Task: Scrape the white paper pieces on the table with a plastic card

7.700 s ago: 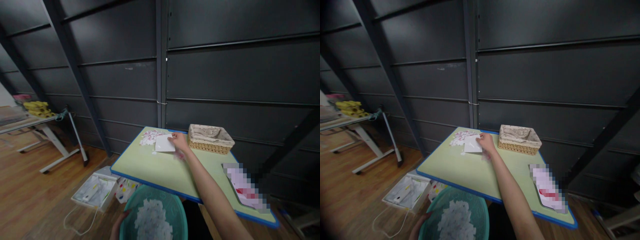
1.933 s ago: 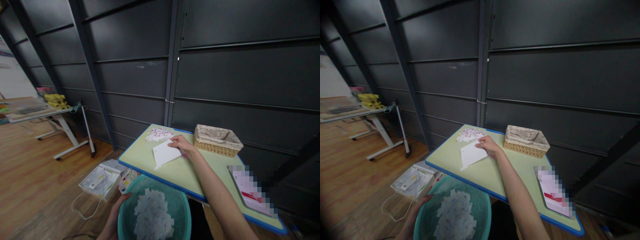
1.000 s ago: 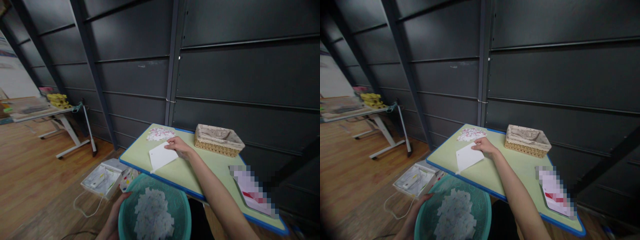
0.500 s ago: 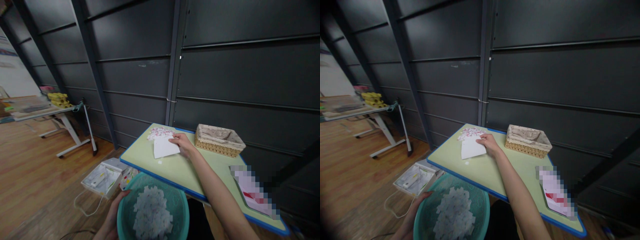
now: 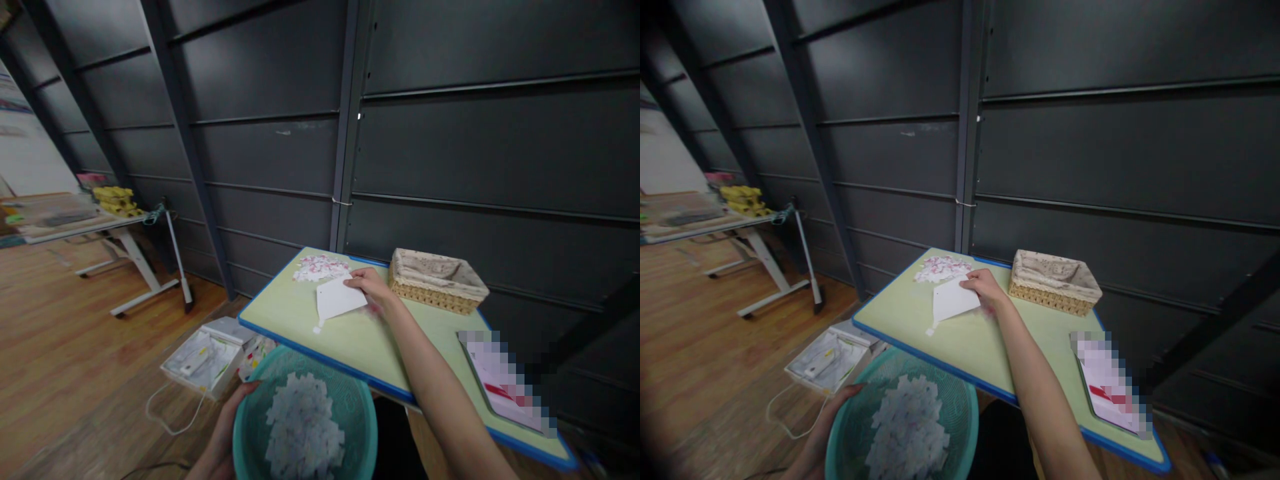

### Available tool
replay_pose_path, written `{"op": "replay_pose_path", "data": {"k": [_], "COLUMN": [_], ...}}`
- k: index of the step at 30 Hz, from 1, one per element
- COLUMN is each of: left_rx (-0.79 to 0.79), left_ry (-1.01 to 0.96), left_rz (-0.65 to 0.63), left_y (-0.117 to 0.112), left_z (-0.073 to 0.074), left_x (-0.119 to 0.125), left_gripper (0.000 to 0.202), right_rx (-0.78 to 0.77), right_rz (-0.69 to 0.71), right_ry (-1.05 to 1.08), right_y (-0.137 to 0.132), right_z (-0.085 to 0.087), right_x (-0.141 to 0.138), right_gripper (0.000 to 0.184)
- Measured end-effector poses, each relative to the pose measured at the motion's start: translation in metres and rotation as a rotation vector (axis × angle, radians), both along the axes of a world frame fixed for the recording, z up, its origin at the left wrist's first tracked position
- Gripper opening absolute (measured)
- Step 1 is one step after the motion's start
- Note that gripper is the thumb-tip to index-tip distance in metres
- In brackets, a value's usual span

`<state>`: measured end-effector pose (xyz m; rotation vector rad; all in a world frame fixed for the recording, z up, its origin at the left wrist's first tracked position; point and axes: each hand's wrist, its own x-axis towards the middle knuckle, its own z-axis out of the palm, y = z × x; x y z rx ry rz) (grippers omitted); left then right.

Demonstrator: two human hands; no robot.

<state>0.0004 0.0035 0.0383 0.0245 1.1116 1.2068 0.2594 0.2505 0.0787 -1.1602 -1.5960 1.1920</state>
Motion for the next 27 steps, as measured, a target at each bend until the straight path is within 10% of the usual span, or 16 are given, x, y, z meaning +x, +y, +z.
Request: {"op": "replay_pose_path", "data": {"k": [27], "left_rx": [0.067], "left_ry": [-0.008], "left_rz": [0.015], "left_y": [0.0], "left_z": [-0.008], "left_x": [-0.003], "left_gripper": [0.011], "right_rx": [-0.096], "right_rz": [0.096], "right_ry": [0.121], "right_y": [-0.019], "right_z": [0.006], "right_x": [-0.016], "right_gripper": [0.025]}}
